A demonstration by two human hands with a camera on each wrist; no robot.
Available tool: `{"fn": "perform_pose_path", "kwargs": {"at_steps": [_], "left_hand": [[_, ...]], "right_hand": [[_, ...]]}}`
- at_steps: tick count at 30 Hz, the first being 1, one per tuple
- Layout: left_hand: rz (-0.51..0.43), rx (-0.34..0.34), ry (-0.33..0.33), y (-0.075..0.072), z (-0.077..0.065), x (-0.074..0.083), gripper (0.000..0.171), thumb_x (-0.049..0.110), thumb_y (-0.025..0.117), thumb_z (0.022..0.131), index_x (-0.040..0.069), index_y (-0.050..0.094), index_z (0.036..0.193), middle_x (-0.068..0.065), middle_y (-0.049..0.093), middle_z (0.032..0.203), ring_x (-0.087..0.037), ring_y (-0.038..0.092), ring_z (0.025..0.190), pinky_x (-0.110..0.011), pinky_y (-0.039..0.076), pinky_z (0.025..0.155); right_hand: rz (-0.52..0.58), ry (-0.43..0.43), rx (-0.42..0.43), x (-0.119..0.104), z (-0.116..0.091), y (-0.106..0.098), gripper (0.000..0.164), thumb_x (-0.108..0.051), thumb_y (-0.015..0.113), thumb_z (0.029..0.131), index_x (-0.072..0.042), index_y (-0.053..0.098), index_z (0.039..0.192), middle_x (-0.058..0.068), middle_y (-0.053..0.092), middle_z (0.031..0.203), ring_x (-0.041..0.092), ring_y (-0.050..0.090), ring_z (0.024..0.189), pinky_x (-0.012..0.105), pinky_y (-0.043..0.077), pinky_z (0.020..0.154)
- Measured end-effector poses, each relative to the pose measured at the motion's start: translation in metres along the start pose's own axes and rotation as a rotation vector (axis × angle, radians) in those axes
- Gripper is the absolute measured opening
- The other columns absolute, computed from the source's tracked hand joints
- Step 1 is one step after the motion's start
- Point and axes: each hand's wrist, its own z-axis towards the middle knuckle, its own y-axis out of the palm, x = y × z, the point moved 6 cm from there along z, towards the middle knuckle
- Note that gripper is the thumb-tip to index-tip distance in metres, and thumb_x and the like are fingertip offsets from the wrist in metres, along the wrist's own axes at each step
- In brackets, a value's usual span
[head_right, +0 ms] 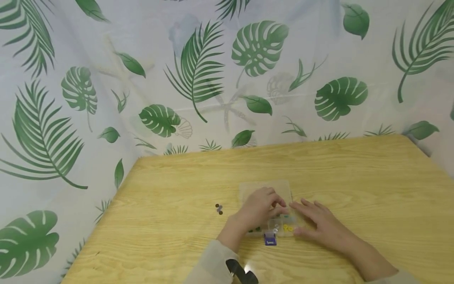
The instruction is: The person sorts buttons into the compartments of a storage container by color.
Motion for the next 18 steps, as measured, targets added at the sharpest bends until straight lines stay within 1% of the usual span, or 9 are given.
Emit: {"fn": "perform_pose_path", "kwargs": {"at_steps": [2, 7, 10, 14, 16, 17, 18], "left_hand": [[-0.017, 0.012, -0.001, 0.0, -0.002, -0.003, 0.03, 0.046, 0.052, 0.092, 0.025, 0.07, 0.103, 0.015, 0.058, 0.091, 0.003, 0.049, 0.079, -0.007, 0.038, 0.073], [-0.032, 0.079, 0.023, -0.004, -0.007, -0.01, 0.027, 0.043, 0.058, 0.09, 0.022, 0.071, 0.1, 0.012, 0.058, 0.086, 0.001, 0.047, 0.074, -0.006, 0.036, 0.066], [-0.067, 0.113, 0.012, -0.007, -0.013, -0.017, 0.025, 0.042, 0.061, 0.089, 0.021, 0.071, 0.099, 0.011, 0.056, 0.084, 0.001, 0.046, 0.073, -0.006, 0.034, 0.065], [-0.1, 0.168, 0.033, -0.015, -0.025, -0.025, 0.022, 0.039, 0.064, 0.087, 0.02, 0.07, 0.098, 0.009, 0.055, 0.083, -0.001, 0.046, 0.074, -0.006, 0.033, 0.065], [-0.124, 0.196, 0.054, -0.019, -0.033, -0.03, 0.021, 0.036, 0.066, 0.087, 0.018, 0.069, 0.097, 0.008, 0.056, 0.083, -0.003, 0.047, 0.075, -0.006, 0.034, 0.066], [-0.14, 0.2, 0.057, -0.019, -0.036, -0.034, 0.021, 0.035, 0.066, 0.087, 0.018, 0.069, 0.097, 0.007, 0.055, 0.083, -0.004, 0.047, 0.075, -0.006, 0.034, 0.067], [-0.161, 0.194, 0.041, -0.02, -0.039, -0.038, 0.021, 0.035, 0.066, 0.087, 0.018, 0.068, 0.097, 0.007, 0.055, 0.083, -0.004, 0.047, 0.075, -0.007, 0.034, 0.066]], "right_hand": [[-0.006, 0.002, -0.002, 0.0, 0.0, 0.002, 0.069, -0.022, 0.072, 0.081, -0.014, 0.042, 0.143, 0.03, 0.046, 0.135, 0.058, 0.032, 0.125, 0.074, 0.015, 0.098], [-0.024, 0.016, 0.007, 0.001, 0.001, 0.001, 0.068, -0.023, 0.073, 0.081, -0.014, 0.044, 0.142, 0.03, 0.047, 0.134, 0.057, 0.034, 0.124, 0.071, 0.017, 0.099], [-0.021, 0.022, 0.008, 0.002, 0.001, 0.0, 0.067, -0.023, 0.073, 0.081, -0.013, 0.044, 0.141, 0.031, 0.046, 0.135, 0.057, 0.033, 0.125, 0.072, 0.017, 0.098], [-0.015, 0.027, 0.006, 0.003, 0.001, 0.0, 0.067, -0.023, 0.073, 0.082, -0.012, 0.044, 0.141, 0.031, 0.045, 0.135, 0.058, 0.032, 0.125, 0.073, 0.017, 0.098], [-0.009, 0.031, 0.002, 0.004, 0.0, 0.001, 0.067, -0.023, 0.072, 0.082, -0.012, 0.043, 0.141, 0.032, 0.044, 0.135, 0.058, 0.031, 0.126, 0.073, 0.016, 0.098], [-0.01, 0.031, 0.002, 0.004, 0.0, 0.001, 0.067, -0.023, 0.072, 0.082, -0.013, 0.044, 0.142, 0.031, 0.045, 0.135, 0.057, 0.031, 0.126, 0.072, 0.016, 0.099], [-0.016, 0.03, 0.003, 0.004, 0.0, 0.001, 0.067, -0.023, 0.072, 0.082, -0.013, 0.043, 0.142, 0.031, 0.045, 0.136, 0.057, 0.032, 0.126, 0.069, 0.014, 0.102]]}}
